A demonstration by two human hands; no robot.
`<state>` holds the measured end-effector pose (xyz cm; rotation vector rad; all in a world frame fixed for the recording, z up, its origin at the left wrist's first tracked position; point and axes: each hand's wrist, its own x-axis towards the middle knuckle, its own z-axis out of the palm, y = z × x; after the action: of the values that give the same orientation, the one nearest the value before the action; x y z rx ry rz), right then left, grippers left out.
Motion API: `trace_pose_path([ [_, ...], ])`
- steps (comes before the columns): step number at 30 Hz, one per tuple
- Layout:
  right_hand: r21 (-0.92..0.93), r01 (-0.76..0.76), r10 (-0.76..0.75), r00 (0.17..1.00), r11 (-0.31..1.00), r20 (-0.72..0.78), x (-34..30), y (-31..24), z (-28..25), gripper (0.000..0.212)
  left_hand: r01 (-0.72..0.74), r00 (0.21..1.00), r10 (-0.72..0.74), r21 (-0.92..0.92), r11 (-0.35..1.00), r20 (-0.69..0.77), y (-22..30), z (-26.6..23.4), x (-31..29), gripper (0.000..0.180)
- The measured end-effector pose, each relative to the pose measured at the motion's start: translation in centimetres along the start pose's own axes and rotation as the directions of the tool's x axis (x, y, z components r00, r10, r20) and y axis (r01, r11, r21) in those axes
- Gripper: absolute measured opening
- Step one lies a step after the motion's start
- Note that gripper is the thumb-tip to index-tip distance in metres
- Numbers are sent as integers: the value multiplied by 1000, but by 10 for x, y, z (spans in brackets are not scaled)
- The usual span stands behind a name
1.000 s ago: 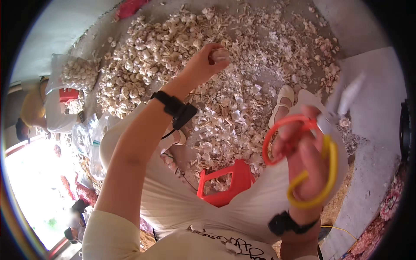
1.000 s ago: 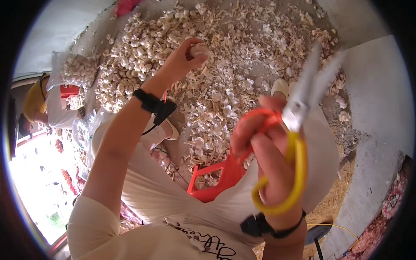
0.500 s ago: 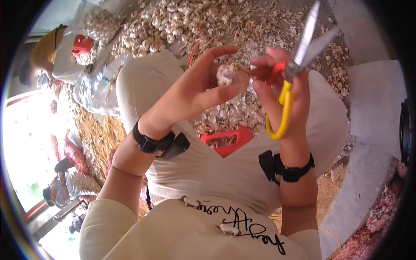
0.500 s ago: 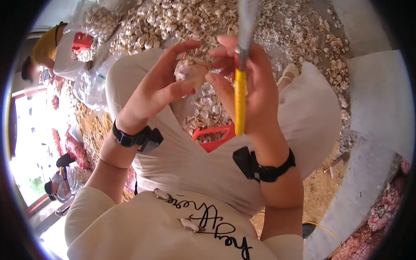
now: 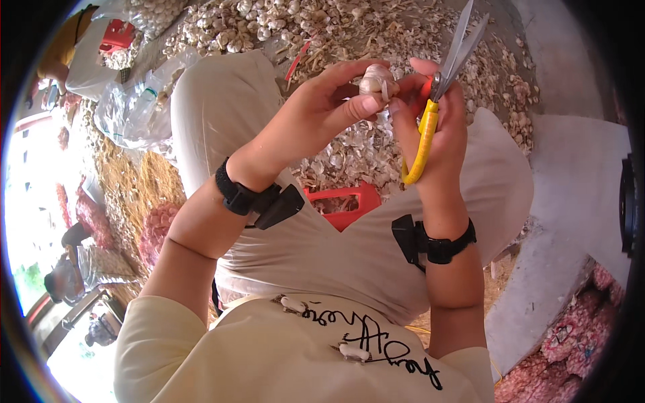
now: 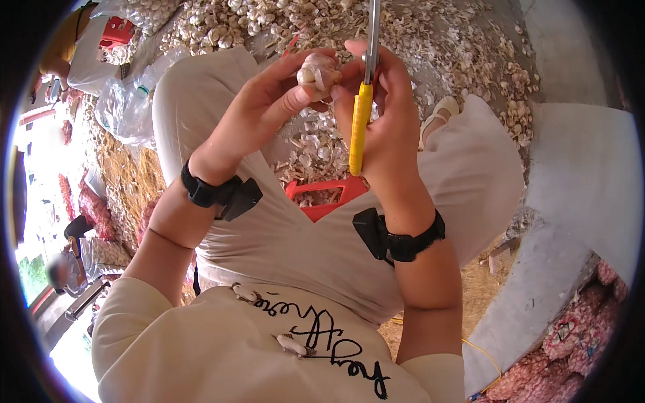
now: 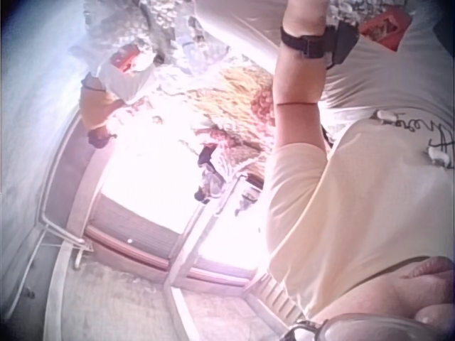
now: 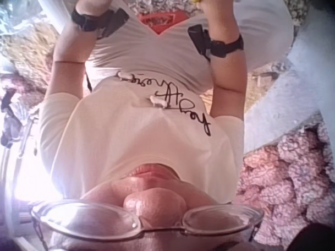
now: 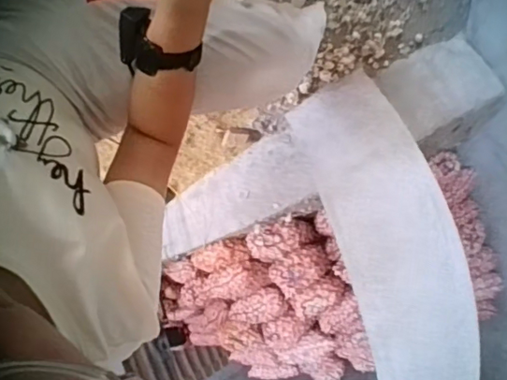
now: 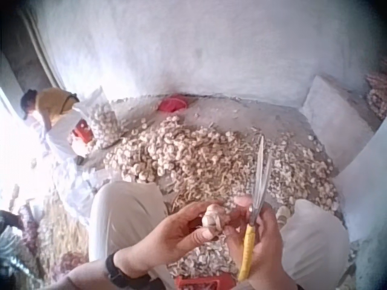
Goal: Trimming the roots and stems of garlic bulbs using scissors.
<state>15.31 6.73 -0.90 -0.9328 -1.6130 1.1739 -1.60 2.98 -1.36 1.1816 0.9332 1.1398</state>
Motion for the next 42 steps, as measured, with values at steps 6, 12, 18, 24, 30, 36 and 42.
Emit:
trace_pose_path([
  [6,4,65,-65,998,998,-3,3,9,5,45,-21,997,27,84,996,-72,8,6,2,54],
  [12,-130,86,-84,996,988,21,3,11,7,43,-91,982,99,61,994,-160,2,9,2,48],
  [18,-137,175,-172,985,975,32,0,11,8,43,26,983,-73,-266,964,-170,13,10,2,42],
  [24,-160,191,-183,981,969,63,-1,8,5,42,49,982,-7,222,974,-187,5,14,0,41],
  [30,-234,123,-102,990,964,100,-2,-1,4,43,18,983,-27,-51,999,-181,3,8,-4,42],
  [36,-50,172,-169,984,984,62,-2,12,3,45,64,990,-76,-104,992,-115,12,11,0,45],
  [42,-93,157,-146,983,983,115,0,9,2,47,92,989,-113,-203,975,-91,6,3,-2,47],
])
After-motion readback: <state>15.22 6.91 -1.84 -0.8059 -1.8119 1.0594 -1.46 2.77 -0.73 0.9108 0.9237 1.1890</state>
